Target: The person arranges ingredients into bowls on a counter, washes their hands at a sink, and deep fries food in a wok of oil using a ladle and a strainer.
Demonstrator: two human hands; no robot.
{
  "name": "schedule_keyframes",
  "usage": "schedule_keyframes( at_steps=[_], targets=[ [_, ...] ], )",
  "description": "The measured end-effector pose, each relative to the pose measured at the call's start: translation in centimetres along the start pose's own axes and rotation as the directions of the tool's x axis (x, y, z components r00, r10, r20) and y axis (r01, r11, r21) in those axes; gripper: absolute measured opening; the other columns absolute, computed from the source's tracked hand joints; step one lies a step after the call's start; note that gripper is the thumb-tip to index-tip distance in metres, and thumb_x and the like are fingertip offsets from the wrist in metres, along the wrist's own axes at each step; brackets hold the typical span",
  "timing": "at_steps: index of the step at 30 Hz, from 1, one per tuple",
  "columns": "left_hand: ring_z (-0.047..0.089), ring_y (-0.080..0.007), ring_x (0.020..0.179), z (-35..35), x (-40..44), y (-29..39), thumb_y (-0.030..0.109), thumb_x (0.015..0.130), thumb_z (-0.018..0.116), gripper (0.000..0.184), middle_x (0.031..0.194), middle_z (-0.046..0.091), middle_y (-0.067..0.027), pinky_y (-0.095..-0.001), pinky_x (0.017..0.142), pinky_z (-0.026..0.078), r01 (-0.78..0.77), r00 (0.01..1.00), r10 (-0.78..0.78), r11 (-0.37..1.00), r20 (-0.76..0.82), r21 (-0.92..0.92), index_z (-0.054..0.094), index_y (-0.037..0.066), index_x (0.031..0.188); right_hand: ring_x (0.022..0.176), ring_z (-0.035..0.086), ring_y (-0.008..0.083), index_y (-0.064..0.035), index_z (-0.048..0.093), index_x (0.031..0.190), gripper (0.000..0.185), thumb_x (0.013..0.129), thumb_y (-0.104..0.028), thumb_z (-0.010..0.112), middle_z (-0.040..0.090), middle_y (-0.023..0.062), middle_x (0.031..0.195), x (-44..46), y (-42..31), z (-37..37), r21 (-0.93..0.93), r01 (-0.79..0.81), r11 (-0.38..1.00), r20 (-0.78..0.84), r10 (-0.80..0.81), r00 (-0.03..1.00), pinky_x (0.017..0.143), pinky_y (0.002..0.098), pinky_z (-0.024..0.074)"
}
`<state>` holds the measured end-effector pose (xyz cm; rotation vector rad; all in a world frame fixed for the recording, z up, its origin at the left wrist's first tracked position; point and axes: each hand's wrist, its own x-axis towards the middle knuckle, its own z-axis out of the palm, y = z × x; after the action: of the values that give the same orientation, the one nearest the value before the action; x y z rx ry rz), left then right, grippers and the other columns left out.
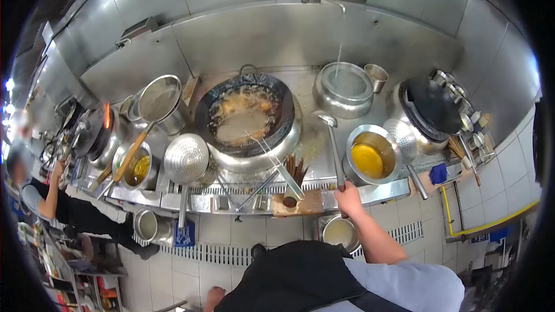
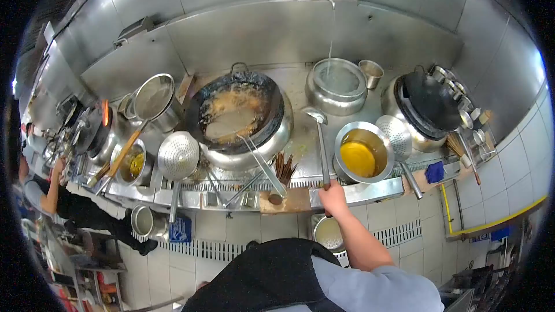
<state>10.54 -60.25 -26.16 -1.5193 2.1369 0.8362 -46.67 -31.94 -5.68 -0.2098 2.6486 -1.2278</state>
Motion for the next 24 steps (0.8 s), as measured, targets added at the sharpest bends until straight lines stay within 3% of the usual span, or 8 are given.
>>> schedule_keyframes(
  at_steps=[4,7,8,13,14,16,18,24],
  targets=[
    [0.066,-0.0335,0.084,-1.8,9.0,3.1,0.030,0.078,0.062,0.039,0.088,0.068,-0.0166,-0.0422,0.076,0.053,-0.385,0.919,0.393,0.896,0.006,0.221,0.064,-0.001,0.101,0.041,0.052,0.0175,0.0002,0.051,0.080,0.010,0.082,-0.010,0.052,0.053,0.0088,0.057,2.6,-5.7,-4.2,0.356,0.052,0.933,0.013,-0.061,0.998,0.039,0.0337,0.0418],
    [0.068,-0.0290,0.077,-6.0,5.4,12.1,0.025,0.078,0.061,0.034,0.086,0.068,-0.0190,-0.0391,0.074,0.053,-0.068,0.996,0.031,0.870,-0.084,-0.488,0.064,-0.001,0.100,0.040,0.051,0.0167,-0.0053,0.051,0.083,0.008,0.084,-0.013,0.050,0.051,0.0052,0.054,9.3,-12.0,-8.1,0.410,0.117,0.905,-0.064,-0.099,0.993,0.037,0.0324,0.0401],
    [0.068,-0.0286,0.074,-6.7,4.2,13.4,0.025,0.079,0.060,0.034,0.086,0.068,-0.0196,-0.0379,0.073,0.053,-0.100,0.995,0.076,0.889,-0.071,-0.447,0.064,0.000,0.101,0.042,0.051,0.0166,-0.0058,0.050,0.082,0.009,0.084,-0.014,0.050,0.051,0.0052,0.054,14.1,-13.0,-9.1,0.444,0.179,0.878,-0.089,-0.155,0.984,0.038,0.0313,0.0402],
    [0.068,-0.0283,0.076,-4.5,1.1,10.3,0.028,0.079,0.062,0.034,0.081,0.068,-0.0184,-0.0358,0.074,0.053,-0.183,0.982,0.187,0.972,0.017,-0.145,0.064,-0.001,0.098,0.045,0.052,0.0188,0.0000,0.050,0.078,0.013,0.081,-0.011,0.055,0.052,0.0067,0.059,28.0,-24.6,-13.5,0.032,0.268,0.963,-0.454,-0.225,0.862,0.044,0.0328,0.0401],
    [0.068,-0.0283,0.078,-3.4,0.8,7.7,0.028,0.079,0.064,0.035,0.082,0.068,-0.0189,-0.0358,0.074,0.053,-0.175,0.983,0.179,0.979,0.031,-0.103,0.065,-0.002,0.097,0.045,0.052,0.0188,0.0000,0.050,0.078,0.013,0.081,-0.011,0.055,0.052,0.0067,0.059,28.5,-25.8,-13.2,0.033,0.274,0.961,-0.443,-0.232,0.866,0.044,0.0328,0.0401],
    [0.068,-0.0284,0.079,-3.0,-1.8,5.6,0.029,0.079,0.064,0.035,0.083,0.068,-0.0190,-0.0359,0.075,0.053,-0.098,0.994,0.102,0.991,0.046,-0.088,0.065,-0.002,0.096,0.045,0.050,0.0179,-0.0002,0.049,0.080,0.013,0.082,-0.012,0.055,0.051,0.0061,0.061,28.0,-27.1,-11.5,0.659,0.291,0.694,-0.361,-0.049,0.931,0.042,0.0318,0.0387],
    [0.068,-0.0284,0.080,-2.8,-4.6,5.8,0.029,0.080,0.063,0.034,0.082,0.068,-0.0184,-0.0361,0.074,0.052,0.060,0.998,-0.057,0.970,0.022,-0.234,0.065,-0.002,0.094,0.043,0.047,0.0147,-0.0039,0.047,0.082,0.013,0.086,-0.014,0.055,0.049,0.0035,0.063,25.1,-24.9,-10.1,0.782,0.345,0.519,-0.260,-0.231,0.938,0.039,0.0289,0.0374],
    [0.068,-0.0271,0.077,-5.5,-7.0,13.7,0.029,0.083,0.058,0.032,0.078,0.068,-0.0167,-0.0371,0.073,0.052,-0.042,0.992,-0.017,0.890,-0.127,-0.455,0.066,-0.001,0.089,0.039,0.045,0.0133,-0.0062,0.047,0.092,0.011,0.086,-0.011,0.054,0.048,0.0030,0.060,13.3,-16.0,-4.5,0.569,0.213,0.794,0.010,-0.266,0.964,0.036,0.0279,0.0380]
  ],
)
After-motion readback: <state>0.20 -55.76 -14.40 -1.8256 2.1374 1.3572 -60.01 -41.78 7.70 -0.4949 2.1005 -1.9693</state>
